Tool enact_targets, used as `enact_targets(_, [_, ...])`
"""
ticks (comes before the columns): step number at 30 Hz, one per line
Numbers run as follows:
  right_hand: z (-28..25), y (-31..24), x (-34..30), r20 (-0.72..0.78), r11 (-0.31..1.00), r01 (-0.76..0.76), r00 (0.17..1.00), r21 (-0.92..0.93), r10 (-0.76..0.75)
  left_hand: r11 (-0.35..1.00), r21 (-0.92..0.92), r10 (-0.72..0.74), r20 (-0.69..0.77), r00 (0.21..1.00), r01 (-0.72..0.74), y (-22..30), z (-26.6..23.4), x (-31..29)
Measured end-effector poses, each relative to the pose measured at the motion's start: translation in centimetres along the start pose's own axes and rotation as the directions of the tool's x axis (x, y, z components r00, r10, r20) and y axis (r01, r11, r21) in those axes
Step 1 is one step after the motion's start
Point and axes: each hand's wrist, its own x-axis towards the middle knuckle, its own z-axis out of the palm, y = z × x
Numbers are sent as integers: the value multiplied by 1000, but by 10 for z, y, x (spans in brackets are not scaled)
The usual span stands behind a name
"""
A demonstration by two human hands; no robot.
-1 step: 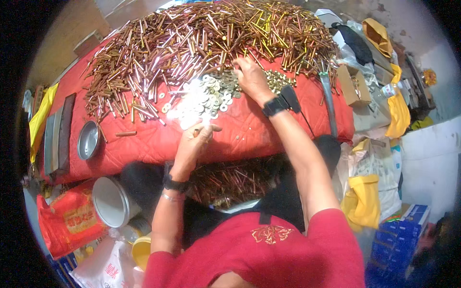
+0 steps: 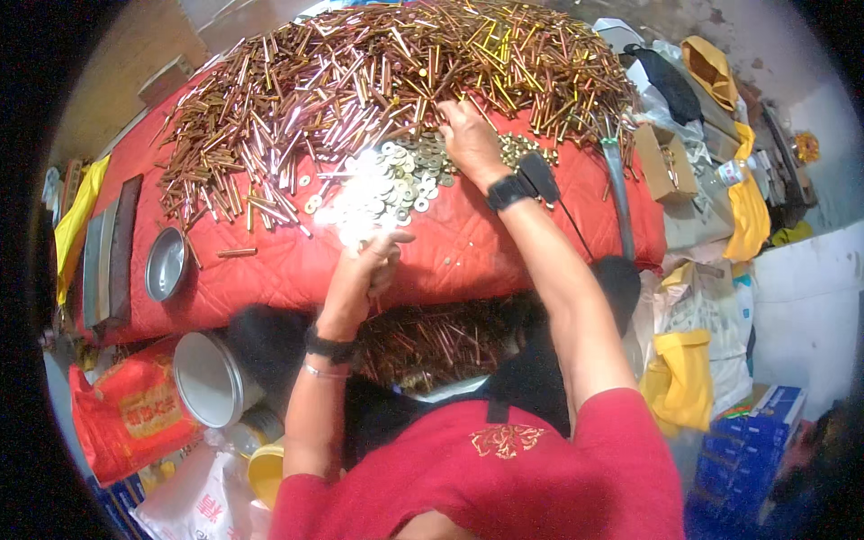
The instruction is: Sorting small metal pins and assembling them with metal washers on a padded surface.
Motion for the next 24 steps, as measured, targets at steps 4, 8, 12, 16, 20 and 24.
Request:
enact_targets(4, [41, 19, 37, 90, 940, -39, 993, -340, 73, 532, -845, 20, 72, 997, 50, -14, -29, 19])
enact_targets(8, [48, 46, 46, 80, 923, 126, 991, -363, -103, 520, -854, 1, -20, 1000, -17, -18, -36, 29])
enact_targets(12, [27, 18, 35, -29, 980, 131, 990, -151, -137, 730, -668, 3, -210, 978, -146, -20, -37, 25])
enact_targets(16, [-15, -20, 7, -137, 985, 154, 980, 79, -142, 689, -666, -40, -431, 901, -288, -11, -21, 22])
enact_targets(20, [-51, -51, -36, 58, 973, 38, 997, 227, -53, 655, -690, 83, -338, 937, -307, -30, -32, 21])
enact_targets(24, [-55, -75, -62, 225, 976, -42, 974, 212, -6, 662, -679, 108, -334, 936, -318, -43, -39, 29])
